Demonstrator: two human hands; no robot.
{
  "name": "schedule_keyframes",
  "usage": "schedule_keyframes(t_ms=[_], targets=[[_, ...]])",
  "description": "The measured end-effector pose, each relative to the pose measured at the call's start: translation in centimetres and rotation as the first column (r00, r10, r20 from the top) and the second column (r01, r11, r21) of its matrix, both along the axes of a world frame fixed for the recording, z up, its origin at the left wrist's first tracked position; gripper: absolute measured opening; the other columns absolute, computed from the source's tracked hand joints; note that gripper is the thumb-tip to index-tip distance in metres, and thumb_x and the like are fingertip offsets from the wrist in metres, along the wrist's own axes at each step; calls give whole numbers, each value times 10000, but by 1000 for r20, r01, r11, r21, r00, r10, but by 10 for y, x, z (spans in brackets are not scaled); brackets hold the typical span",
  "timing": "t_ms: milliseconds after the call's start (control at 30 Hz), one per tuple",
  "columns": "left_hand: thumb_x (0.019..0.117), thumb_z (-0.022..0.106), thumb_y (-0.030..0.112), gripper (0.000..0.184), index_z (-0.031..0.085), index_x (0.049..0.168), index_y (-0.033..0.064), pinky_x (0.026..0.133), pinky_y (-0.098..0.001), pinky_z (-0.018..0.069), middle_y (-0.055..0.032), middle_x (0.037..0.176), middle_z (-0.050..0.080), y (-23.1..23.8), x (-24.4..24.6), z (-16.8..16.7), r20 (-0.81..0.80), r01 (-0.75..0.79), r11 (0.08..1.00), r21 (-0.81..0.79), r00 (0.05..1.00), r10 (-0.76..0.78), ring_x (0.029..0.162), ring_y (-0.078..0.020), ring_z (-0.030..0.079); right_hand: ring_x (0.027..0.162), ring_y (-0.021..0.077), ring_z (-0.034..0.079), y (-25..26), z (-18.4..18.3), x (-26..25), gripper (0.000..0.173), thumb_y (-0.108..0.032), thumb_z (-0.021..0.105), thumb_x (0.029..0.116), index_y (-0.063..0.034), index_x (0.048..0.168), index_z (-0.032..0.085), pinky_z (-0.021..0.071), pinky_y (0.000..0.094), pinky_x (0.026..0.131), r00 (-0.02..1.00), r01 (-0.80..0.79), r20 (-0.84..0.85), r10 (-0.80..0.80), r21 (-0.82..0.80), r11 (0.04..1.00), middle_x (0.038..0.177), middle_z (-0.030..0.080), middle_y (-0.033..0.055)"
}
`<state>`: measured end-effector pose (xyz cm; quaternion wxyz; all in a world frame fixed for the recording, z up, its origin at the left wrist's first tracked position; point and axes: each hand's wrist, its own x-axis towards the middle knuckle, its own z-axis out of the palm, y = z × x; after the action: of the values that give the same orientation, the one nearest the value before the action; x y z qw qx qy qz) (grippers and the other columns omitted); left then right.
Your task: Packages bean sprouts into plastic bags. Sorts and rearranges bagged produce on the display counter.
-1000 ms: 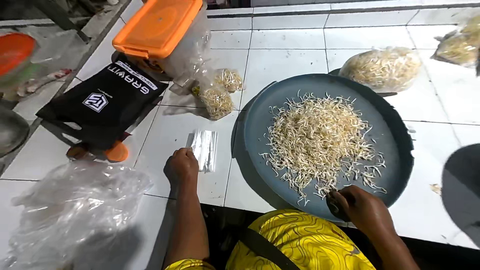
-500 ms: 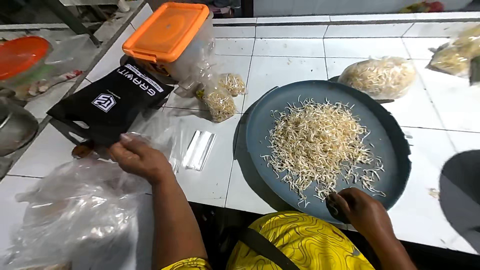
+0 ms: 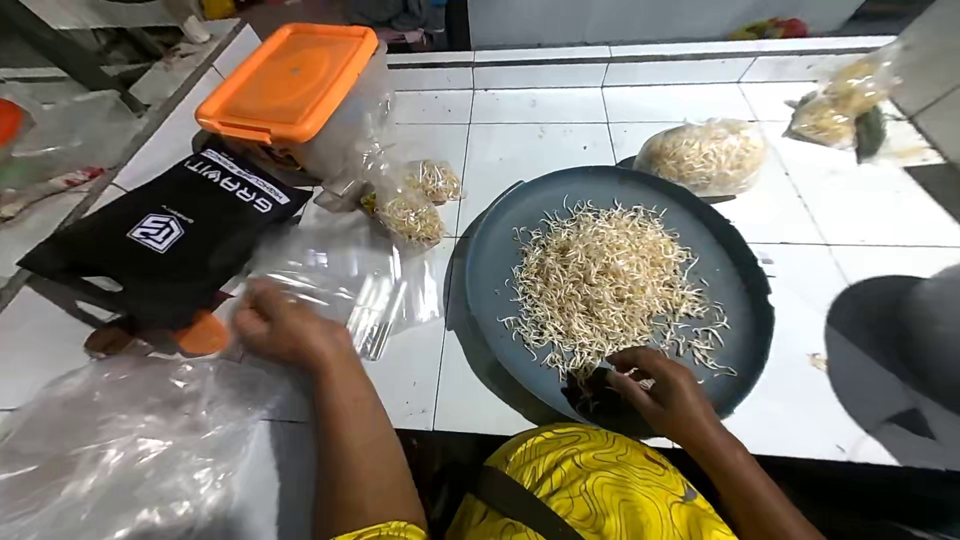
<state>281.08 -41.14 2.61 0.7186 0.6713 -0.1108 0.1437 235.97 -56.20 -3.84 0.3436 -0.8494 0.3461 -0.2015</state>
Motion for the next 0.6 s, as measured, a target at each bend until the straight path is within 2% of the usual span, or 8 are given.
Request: schedule_keyframes(t_ms=[133, 233, 333, 367, 433, 500, 533, 600], targets=[[1101, 450, 213, 255, 554, 1142, -16, 892, -272, 518, -16, 1025, 587, 14, -15, 28, 260, 12, 997, 71, 965, -30, 953, -62, 596, 940, 125, 708, -2, 12, 26, 373, -308, 646, 1001, -66, 1285, 637, 632, 322, 794, 994, -22, 106, 15, 64, 998, 1185, 697, 59], [1104, 446, 220, 269, 570, 1137, -16, 910, -359, 572, -52, 1031, 664, -6, -59, 16, 227, 263, 943, 203, 924, -306, 969, -116, 670, 1086, 189, 693, 3, 24, 65, 731, -367, 764, 921, -71, 1502, 434, 635, 380, 852, 982, -127, 148, 120, 40, 991, 1440, 557, 137], [1062, 519, 152, 219, 621, 1092, -39, 836, -334, 585, -102, 1037, 690, -34, -122, -11, 144, 553, 764, 333, 771, -621, 930, -133, 679, 1247, 244, 631, 10, 34, 102, 1111, -438, 870, 803, -157, 1633, 186, 626, 441, 920, 932, -291, 296, 208, 275, 916, 1586, 411, 120], [1041, 544, 132, 211, 644, 1084, -48, 906, -372, 591, -138, 1143, 706, -41, -141, -24, 94, 658, 652, 376, 673, -734, 1029, -175, 695, 1238, 268, 636, 11, 34, 111, 1096, -407, 860, 813, -174, 1637, 175, 626, 466, 921, 908, -333, 381, 172, 412, 848, 1558, 448, 111], [1018, 597, 178, 223, 704, 1103, 2, 1048, -424, 548, -128, 1322, 661, -53, -168, -52, 86, 763, 469, 446, 484, -871, 1229, -213, 639, 1069, 304, 694, 10, 28, 123, 744, -297, 752, 931, -103, 1535, 365, 625, 499, 878, 871, -339, 490, -26, 640, 689, 1300, 631, 157], [969, 635, 410, 435, 661, 1222, 57, 1121, -495, 479, -157, 1504, 519, -54, -177, -80, 202, 715, 479, 510, 442, -874, 1377, -288, 518, 893, 268, 710, 1, 21, 124, 338, -198, 619, 1021, -20, 1303, 561, 614, 457, 818, 874, -245, 457, -164, 708, 662, 1047, 703, 163], [888, 636, 668, 739, 589, 1323, 73, 1138, -534, 449, -186, 1563, 444, -51, -175, -92, 248, 658, 525, 540, 471, -846, 1422, -330, 464, 849, 254, 721, -3, 18, 121, 233, -156, 583, 1038, 1, 1208, 608, 624, 445, 810, 881, -184, 426, -204, 707, 683, 982, 718, 153], [704, 559, 939, 1155, 473, 1474, 82, 1166, -583, 390, -212, 1613, 361, -42, -160, -110, 282, 559, 595, 578, 547, -788, 1470, -367, 391, 810, 239, 714, -10, 14, 114, 187, -120, 551, 1050, 14, 1160, 620, 624, 425, 797, 878, -108, 392, -274, 721, 684, 946, 712, 144]])
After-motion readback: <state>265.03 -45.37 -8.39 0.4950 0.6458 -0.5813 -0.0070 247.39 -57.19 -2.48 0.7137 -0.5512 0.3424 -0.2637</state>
